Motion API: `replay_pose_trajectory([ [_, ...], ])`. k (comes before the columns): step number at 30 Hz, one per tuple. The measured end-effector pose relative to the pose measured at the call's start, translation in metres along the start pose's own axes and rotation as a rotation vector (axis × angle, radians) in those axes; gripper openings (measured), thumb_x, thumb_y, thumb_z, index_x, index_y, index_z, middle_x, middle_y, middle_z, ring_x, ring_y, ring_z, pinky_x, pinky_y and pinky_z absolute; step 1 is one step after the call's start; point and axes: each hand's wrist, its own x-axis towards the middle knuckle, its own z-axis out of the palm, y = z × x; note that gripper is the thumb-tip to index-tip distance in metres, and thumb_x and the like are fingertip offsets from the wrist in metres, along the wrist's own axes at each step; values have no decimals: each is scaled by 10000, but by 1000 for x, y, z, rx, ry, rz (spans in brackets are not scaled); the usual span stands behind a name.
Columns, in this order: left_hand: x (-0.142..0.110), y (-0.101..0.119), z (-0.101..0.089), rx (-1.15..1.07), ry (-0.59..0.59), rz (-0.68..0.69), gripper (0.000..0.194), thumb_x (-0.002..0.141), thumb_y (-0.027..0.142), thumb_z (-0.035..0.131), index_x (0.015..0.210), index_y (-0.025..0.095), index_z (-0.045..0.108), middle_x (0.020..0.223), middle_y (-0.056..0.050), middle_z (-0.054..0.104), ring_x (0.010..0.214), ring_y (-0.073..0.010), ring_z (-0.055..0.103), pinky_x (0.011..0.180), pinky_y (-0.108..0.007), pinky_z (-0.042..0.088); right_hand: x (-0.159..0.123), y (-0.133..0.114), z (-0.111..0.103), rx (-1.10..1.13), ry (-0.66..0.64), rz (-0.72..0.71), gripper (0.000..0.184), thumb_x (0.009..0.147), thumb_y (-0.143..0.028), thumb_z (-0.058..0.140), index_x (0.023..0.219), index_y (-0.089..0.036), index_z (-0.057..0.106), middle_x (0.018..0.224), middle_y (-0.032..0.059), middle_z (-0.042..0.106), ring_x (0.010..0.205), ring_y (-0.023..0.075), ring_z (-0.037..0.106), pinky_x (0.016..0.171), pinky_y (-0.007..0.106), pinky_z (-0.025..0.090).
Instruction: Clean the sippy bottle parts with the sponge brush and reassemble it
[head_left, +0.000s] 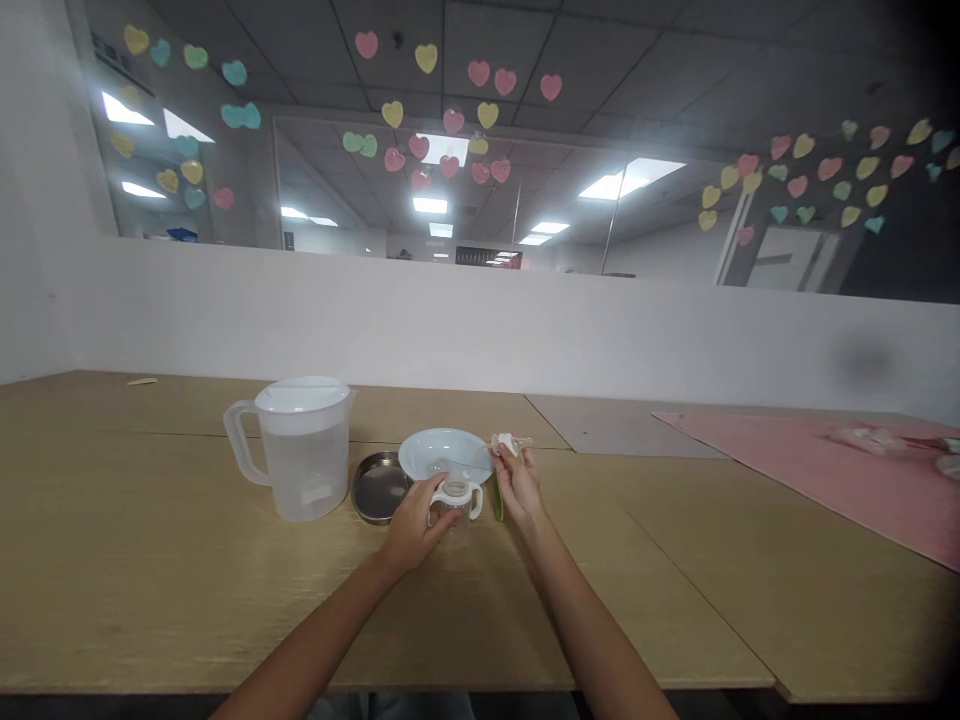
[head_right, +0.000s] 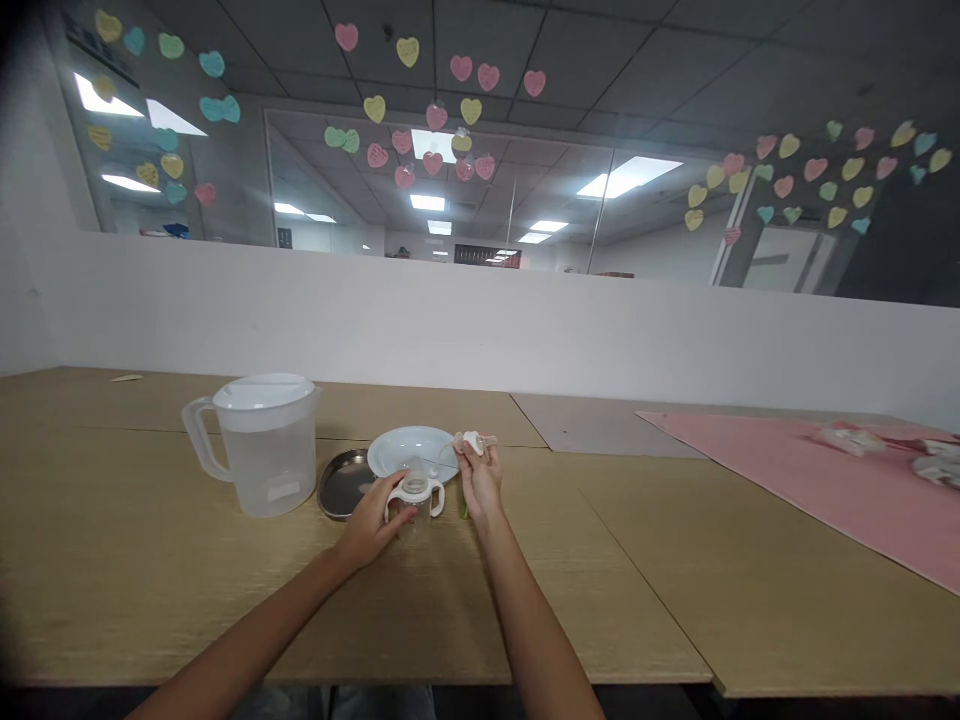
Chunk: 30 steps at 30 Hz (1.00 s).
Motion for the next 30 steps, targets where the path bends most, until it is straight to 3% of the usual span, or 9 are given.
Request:
replay_pose_trajectory([
  [4, 0, 1, -1, 5, -10, -6, 500, 853, 442, 503, 1275, 184, 430, 1228, -127, 546, 1140, -261, 500, 962, -423, 397, -4, 7, 1, -199, 68, -78, 514, 533, -244, 805, 974, -216, 543, 959, 3, 641, 864, 160, 632, 780, 310, 546],
  [6, 0, 0, -1, 0, -9, -5, 502, 849, 442, 508, 1275, 185, 433, 1224, -126, 548, 1136, -262, 502, 957, -421, 400, -6, 7, 2, -384, 36, -153, 499, 570, -252, 769, 1018, -199, 556, 1006, 34, 632, 875, 171, 617, 770, 316, 532],
  [10, 0, 0, 0, -19, -8, -10, 512, 844, 453, 513, 1278, 192, 438, 1210, -122, 554, 1123, -258, 510, 944, -407, 410, -9, 1, 1, -840, -297, -332, 360, 641, -230, 660, 998, -204, 625, 1091, 72, 602, 1028, 222, 555, 865, 366, 475],
  [13, 0, 0, 0, -24, -4, -18, 516, 844, 460, 511, 1278, 189, 440, 1209, -121, 556, 1115, -255, 515, 940, -403, 415, -10, -4, -1, -1032, -495, -383, 345, 669, -195, 614, 1013, -218, 633, 1104, 65, 594, 1092, 224, 520, 979, 397, 385],
  [18, 0, 0, -1, -22, -10, -21, 515, 844, 460, 512, 1275, 187, 441, 1209, -123, 558, 1119, -257, 513, 948, -410, 411, -9, -5, -5, -1145, -532, -419, 367, 721, -190, 567, 1085, -227, 597, 1136, 64, 576, 1116, 225, 504, 982, 404, 376],
  [25, -1, -1, 0, -29, -17, -31, 522, 849, 451, 507, 1290, 184, 424, 1236, -128, 537, 1143, -254, 498, 948, -408, 423, -9, -2, -9, -1263, -467, -489, 385, 742, -174, 532, 1123, -213, 573, 1166, 87, 550, 1100, 238, 512, 958, 405, 399],
  [30, -1, 0, -1, -17, -8, -15, 512, 854, 450, 500, 1286, 185, 428, 1247, -124, 537, 1150, -256, 498, 958, -412, 413, -12, -1, -9, -1273, -552, -485, 387, 823, -235, 468, 1207, -204, 496, 1224, 93, 525, 1144, 230, 488, 967, 396, 394],
])
